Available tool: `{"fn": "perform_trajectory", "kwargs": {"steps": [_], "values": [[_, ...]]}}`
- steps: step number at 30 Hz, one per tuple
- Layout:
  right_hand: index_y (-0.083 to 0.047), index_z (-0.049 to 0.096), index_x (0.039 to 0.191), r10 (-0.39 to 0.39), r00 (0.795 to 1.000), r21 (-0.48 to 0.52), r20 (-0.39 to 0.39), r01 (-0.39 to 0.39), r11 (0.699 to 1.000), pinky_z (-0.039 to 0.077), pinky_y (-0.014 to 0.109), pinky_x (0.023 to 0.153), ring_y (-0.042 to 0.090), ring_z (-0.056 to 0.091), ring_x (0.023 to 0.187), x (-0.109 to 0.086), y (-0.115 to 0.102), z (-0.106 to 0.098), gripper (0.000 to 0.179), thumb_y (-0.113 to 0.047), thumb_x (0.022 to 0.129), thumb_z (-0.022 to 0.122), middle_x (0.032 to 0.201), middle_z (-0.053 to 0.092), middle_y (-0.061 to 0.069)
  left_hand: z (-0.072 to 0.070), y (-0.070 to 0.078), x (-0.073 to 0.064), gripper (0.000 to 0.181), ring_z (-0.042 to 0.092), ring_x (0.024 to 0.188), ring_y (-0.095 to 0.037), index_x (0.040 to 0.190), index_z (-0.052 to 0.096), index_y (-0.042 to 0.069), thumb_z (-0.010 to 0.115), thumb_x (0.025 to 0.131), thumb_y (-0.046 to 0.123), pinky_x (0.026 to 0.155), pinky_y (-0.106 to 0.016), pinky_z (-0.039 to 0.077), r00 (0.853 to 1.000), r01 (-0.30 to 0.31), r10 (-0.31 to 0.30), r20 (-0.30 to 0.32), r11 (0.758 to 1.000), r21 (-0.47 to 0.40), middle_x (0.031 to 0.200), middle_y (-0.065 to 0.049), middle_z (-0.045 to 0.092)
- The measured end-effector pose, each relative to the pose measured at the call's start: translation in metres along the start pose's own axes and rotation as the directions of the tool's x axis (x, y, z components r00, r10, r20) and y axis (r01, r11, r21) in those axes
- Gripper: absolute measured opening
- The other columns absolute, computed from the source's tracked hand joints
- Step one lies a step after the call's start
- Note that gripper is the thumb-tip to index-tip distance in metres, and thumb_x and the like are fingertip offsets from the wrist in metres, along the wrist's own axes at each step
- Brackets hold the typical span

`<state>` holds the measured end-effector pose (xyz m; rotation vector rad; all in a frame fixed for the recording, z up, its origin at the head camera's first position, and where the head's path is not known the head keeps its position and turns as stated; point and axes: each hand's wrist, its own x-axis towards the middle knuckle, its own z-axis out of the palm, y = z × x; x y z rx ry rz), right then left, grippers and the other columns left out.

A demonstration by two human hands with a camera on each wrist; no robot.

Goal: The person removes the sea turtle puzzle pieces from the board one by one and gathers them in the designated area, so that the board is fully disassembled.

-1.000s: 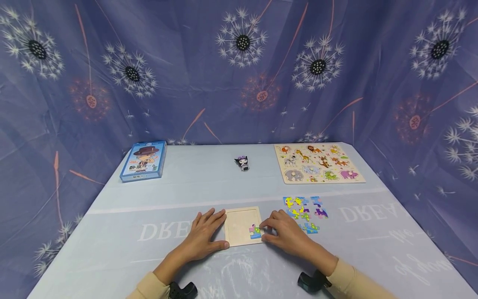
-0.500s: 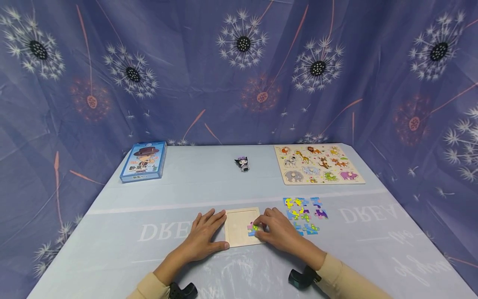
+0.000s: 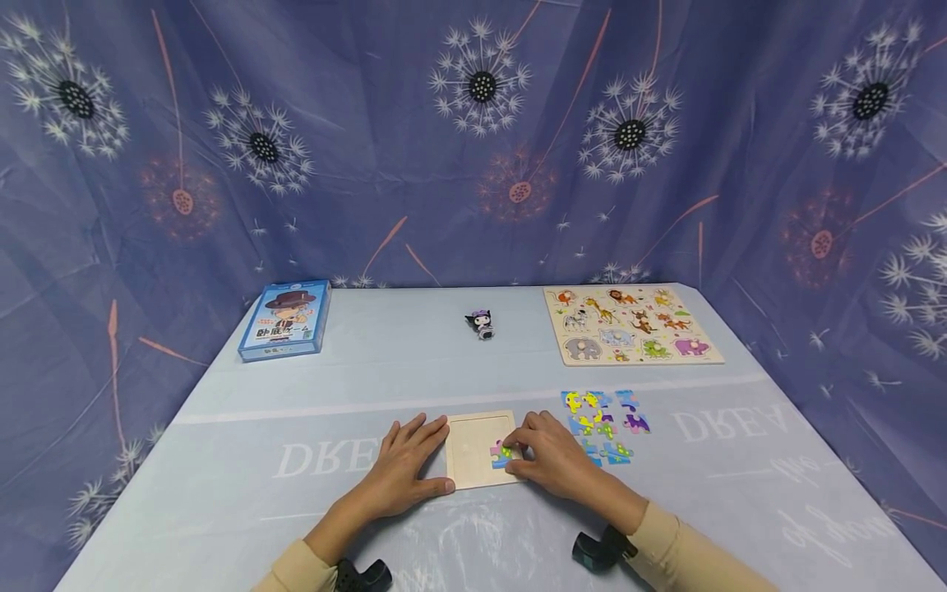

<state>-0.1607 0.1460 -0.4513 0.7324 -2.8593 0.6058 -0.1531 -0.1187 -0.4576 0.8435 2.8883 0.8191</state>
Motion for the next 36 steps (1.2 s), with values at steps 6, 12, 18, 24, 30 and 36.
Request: {"fn": "perform_trajectory", "kwargs": {"steps": [6, 12, 18, 24, 30, 36], "values": [[-0.022, 0.073, 0.093, -0.011, 1.000, 0.013, -0.001, 0.011, 1.000, 0.032, 0.018, 0.063, 0.004, 0.035, 0.074, -0.001, 0.002, -0.002, 0.025, -0.033, 0.071, 0.080, 0.077, 0.050, -0.010, 0.000, -0.001, 0.000, 0.079, 0.024, 0.141, -0.041, 0.141, 0.043, 0.004, 0.070, 0.079, 0.045, 0.109, -0.067, 0.010, 1.000, -0.007, 0.007, -0.001, 1.000, -0.010, 0.150, -0.010, 0.038], [-0.024, 0.072, 0.097, 0.026, 0.999, 0.049, -0.026, -0.024, 0.999, 0.036, 0.019, 0.066, 0.003, 0.039, 0.078, -0.011, 0.013, -0.019, 0.026, -0.030, 0.073, 0.079, 0.082, 0.053, -0.010, 0.001, -0.001, -0.001, 0.080, 0.023, 0.142, -0.040, 0.142, 0.042, 0.006, 0.070, 0.079, 0.045, 0.110, -0.067, 0.009, 1.000, -0.004, 0.004, 0.004, 1.000, -0.020, 0.151, -0.009, 0.037], [-0.025, 0.071, 0.100, 0.058, 0.997, 0.045, -0.049, -0.056, 0.997, 0.041, 0.023, 0.069, 0.005, 0.048, 0.085, -0.031, 0.041, -0.042, 0.027, -0.026, 0.074, 0.079, 0.089, 0.058, -0.009, 0.000, 0.001, -0.001, 0.079, 0.023, 0.142, -0.040, 0.142, 0.042, 0.005, 0.070, 0.079, 0.044, 0.110, -0.066, 0.009, 1.000, -0.002, 0.003, 0.003, 1.000, -0.017, 0.151, -0.009, 0.037], [-0.024, 0.071, 0.099, 0.114, 0.990, 0.024, -0.080, -0.113, 0.993, 0.044, 0.025, 0.069, 0.008, 0.052, 0.084, -0.059, 0.079, -0.064, 0.026, -0.021, 0.074, 0.079, 0.089, 0.059, -0.009, -0.001, 0.002, 0.000, 0.079, 0.023, 0.142, -0.041, 0.142, 0.042, 0.004, 0.070, 0.080, 0.044, 0.110, -0.066, 0.009, 1.000, 0.000, 0.000, 0.002, 1.000, -0.018, 0.151, -0.010, 0.037], [-0.022, 0.072, 0.099, 0.156, 0.983, -0.015, -0.097, -0.158, 0.987, 0.043, 0.024, 0.066, 0.006, 0.049, 0.081, -0.084, 0.112, -0.079, 0.028, -0.018, 0.073, 0.080, 0.085, 0.057, -0.011, -0.001, 0.002, 0.000, 0.079, 0.024, 0.141, -0.041, 0.141, 0.042, 0.005, 0.071, 0.079, 0.043, 0.110, -0.066, 0.009, 1.000, -0.004, 0.004, -0.012, 1.000, -0.016, 0.150, -0.010, 0.038], [-0.024, 0.071, 0.101, 0.200, 0.978, -0.022, -0.059, -0.202, 0.979, 0.040, 0.024, 0.065, 0.004, 0.045, 0.080, -0.097, 0.132, -0.088, 0.027, -0.023, 0.075, 0.078, 0.085, 0.055, -0.012, 0.000, 0.001, -0.001, 0.079, 0.024, 0.141, -0.041, 0.141, 0.043, 0.004, 0.072, 0.078, 0.042, 0.109, -0.066, 0.009, 1.000, -0.007, 0.007, -0.023, 1.000, -0.020, 0.150, -0.010, 0.038]]}}
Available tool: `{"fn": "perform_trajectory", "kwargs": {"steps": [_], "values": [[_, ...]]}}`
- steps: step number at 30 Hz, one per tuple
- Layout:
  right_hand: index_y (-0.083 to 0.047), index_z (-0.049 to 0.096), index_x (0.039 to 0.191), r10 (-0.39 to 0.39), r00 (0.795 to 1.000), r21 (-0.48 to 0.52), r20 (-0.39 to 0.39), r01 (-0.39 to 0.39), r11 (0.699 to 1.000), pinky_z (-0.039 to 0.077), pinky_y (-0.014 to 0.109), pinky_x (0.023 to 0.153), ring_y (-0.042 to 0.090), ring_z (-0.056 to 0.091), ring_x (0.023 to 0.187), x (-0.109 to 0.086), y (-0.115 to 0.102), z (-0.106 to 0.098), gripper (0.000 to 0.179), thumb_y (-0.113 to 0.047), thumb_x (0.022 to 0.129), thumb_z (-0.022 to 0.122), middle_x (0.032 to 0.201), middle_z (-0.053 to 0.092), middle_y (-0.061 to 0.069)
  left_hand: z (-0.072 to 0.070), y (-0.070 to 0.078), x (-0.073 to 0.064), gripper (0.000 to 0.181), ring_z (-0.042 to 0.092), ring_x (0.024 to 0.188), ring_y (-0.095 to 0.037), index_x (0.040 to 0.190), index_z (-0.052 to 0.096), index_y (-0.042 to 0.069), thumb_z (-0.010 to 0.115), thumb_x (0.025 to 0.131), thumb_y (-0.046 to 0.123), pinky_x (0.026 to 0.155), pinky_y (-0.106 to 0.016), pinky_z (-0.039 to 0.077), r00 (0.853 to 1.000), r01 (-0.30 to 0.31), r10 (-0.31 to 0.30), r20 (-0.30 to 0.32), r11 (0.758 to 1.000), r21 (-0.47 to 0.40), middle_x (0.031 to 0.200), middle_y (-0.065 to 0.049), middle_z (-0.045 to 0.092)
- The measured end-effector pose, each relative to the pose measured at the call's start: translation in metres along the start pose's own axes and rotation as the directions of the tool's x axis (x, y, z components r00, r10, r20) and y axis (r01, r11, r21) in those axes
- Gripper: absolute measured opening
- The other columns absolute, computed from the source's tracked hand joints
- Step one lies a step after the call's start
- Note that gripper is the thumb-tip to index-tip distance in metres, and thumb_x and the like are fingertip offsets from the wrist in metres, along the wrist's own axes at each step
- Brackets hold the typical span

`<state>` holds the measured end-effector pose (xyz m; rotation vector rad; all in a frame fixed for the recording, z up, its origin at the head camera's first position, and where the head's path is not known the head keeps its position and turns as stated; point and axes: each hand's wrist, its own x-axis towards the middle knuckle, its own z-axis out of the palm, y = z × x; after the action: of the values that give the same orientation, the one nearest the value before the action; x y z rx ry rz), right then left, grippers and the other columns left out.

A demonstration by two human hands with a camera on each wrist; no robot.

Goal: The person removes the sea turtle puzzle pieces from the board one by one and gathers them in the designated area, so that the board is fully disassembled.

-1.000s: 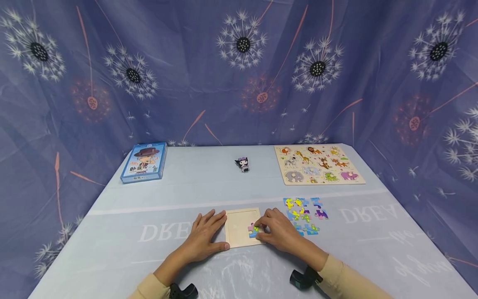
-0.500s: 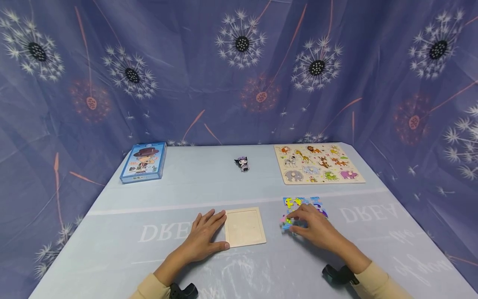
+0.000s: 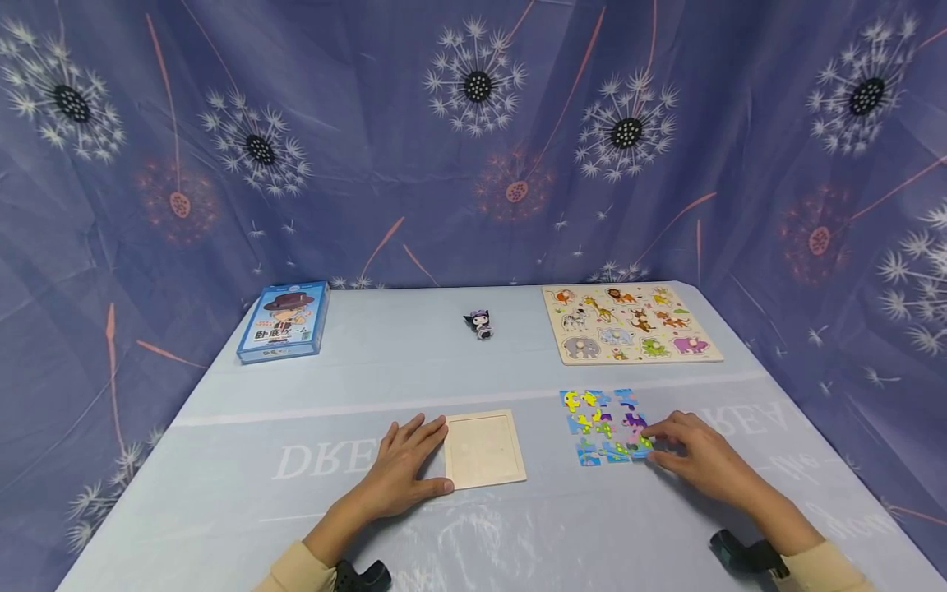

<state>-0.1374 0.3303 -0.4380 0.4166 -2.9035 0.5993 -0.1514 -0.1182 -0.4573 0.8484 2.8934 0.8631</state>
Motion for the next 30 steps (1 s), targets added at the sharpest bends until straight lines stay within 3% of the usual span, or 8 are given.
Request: {"fn": "perform_trajectory", "kwargs": {"steps": [4, 12, 26, 30], "values": [[-0.023, 0.071, 0.101, 0.006, 1.000, -0.005, 0.020, -0.006, 1.000, 0.040, 0.024, 0.065, 0.003, 0.044, 0.079, -0.002, 0.008, -0.001, 0.026, -0.025, 0.076, 0.077, 0.086, 0.055, -0.012, 0.000, 0.000, 0.000, 0.079, 0.024, 0.141, -0.041, 0.141, 0.042, 0.004, 0.071, 0.079, 0.043, 0.110, -0.066, 0.009, 1.000, 0.004, -0.004, 0.008, 1.000, 0.002, 0.150, -0.010, 0.038], [-0.020, 0.072, 0.097, -0.045, 0.999, -0.010, -0.028, 0.045, 0.999, 0.036, 0.022, 0.063, 0.001, 0.041, 0.076, -0.005, 0.018, 0.004, 0.024, -0.017, 0.074, 0.078, 0.082, 0.053, -0.013, 0.000, 0.000, 0.001, 0.079, 0.023, 0.142, -0.040, 0.142, 0.042, 0.005, 0.070, 0.079, 0.044, 0.110, -0.066, 0.009, 1.000, 0.010, -0.010, 0.025, 1.000, 0.006, 0.151, -0.010, 0.037], [-0.022, 0.071, 0.102, -0.035, 0.999, 0.007, -0.010, 0.035, 0.999, 0.038, 0.023, 0.065, 0.001, 0.042, 0.079, -0.004, 0.020, 0.005, 0.027, -0.023, 0.076, 0.077, 0.085, 0.053, -0.013, -0.001, 0.000, 0.000, 0.079, 0.022, 0.143, -0.039, 0.142, 0.041, 0.006, 0.071, 0.079, 0.043, 0.110, -0.065, 0.008, 0.999, 0.017, -0.017, 0.029, 1.000, -0.014, 0.152, -0.009, 0.036], [-0.021, 0.069, 0.104, -0.038, 0.999, 0.017, -0.036, 0.038, 0.999, 0.036, 0.021, 0.063, 0.001, 0.041, 0.076, -0.003, 0.016, 0.005, 0.027, -0.023, 0.078, 0.076, 0.082, 0.051, -0.013, -0.002, 0.000, 0.000, 0.080, 0.022, 0.143, -0.039, 0.142, 0.042, 0.006, 0.072, 0.078, 0.043, 0.110, -0.066, 0.008, 0.999, 0.021, -0.020, 0.029, 1.000, -0.018, 0.151, -0.009, 0.037]]}}
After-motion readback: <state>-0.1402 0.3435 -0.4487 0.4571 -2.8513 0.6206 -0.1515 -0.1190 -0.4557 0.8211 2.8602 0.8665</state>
